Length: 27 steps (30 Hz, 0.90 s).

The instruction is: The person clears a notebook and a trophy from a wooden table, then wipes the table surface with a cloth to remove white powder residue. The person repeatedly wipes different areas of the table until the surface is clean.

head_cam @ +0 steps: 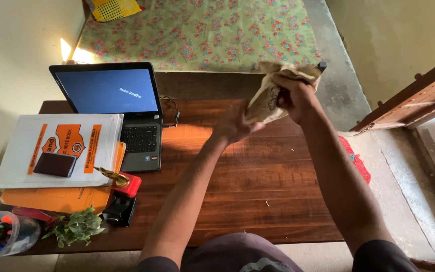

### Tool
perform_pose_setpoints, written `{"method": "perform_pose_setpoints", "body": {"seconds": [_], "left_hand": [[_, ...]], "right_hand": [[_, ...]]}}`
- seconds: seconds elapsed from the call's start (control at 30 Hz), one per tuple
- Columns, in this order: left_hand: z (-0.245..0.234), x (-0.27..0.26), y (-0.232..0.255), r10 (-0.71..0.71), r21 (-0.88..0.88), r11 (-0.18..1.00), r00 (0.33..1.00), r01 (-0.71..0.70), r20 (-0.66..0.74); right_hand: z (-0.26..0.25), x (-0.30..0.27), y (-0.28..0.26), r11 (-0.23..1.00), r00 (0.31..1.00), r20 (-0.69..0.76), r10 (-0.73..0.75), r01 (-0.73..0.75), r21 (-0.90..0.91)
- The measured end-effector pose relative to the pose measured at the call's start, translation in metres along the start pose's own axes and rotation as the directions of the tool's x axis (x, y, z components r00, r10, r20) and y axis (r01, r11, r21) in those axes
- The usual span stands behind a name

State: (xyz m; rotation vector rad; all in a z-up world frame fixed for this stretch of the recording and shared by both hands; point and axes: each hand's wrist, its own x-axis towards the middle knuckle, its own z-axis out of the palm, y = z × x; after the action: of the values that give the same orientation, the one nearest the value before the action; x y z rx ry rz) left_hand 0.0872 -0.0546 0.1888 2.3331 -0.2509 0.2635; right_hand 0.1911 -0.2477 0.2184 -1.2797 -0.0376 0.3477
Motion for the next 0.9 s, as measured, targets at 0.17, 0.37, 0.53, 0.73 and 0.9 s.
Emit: {"method": "perform_pose_setpoints", "body": {"seconds": [0.17, 0.37, 0.53, 0.73, 0.9], "left_hand": [[-0.008, -0.006, -0.003, -0.153, -0.127, 0.983, 0.977, 0.135, -0.149], [-0.036, 0.001, -0.024, -0.017, -0.281, 0.958, 0.962, -0.062, -0.272], [-0.046, -0.007, -0.025, -0.12, -0.671, 0.742, 0.984, -0.002, -0.135], [-0.055, -0.077, -0.031, -0.37, -0.688, 0.699, 0.922, 0.196, -0.113], [-0.054, -0.157, -0.058, -0.526, -0.572, 0.724, 0.845, 0.386, -0.095]], "right_hand": [[0.0, -0.014, -0.02, 0.993, 0.993, -0.104, -0.047, 0.035, -0.115], [-0.014, -0.026, -0.006, 0.81, 0.856, 0.093, -0.509, 0.513, -0.285], [-0.015, -0.037, 0.009, 0.892, 0.888, 0.155, -0.433, 0.447, -0.067], [0.001, -0.089, 0.028, 0.787, 0.96, 0.222, -0.169, 0.267, -0.556], [0.028, -0.145, 0.064, 0.846, 0.894, 0.37, 0.253, -0.019, -0.532]]}}
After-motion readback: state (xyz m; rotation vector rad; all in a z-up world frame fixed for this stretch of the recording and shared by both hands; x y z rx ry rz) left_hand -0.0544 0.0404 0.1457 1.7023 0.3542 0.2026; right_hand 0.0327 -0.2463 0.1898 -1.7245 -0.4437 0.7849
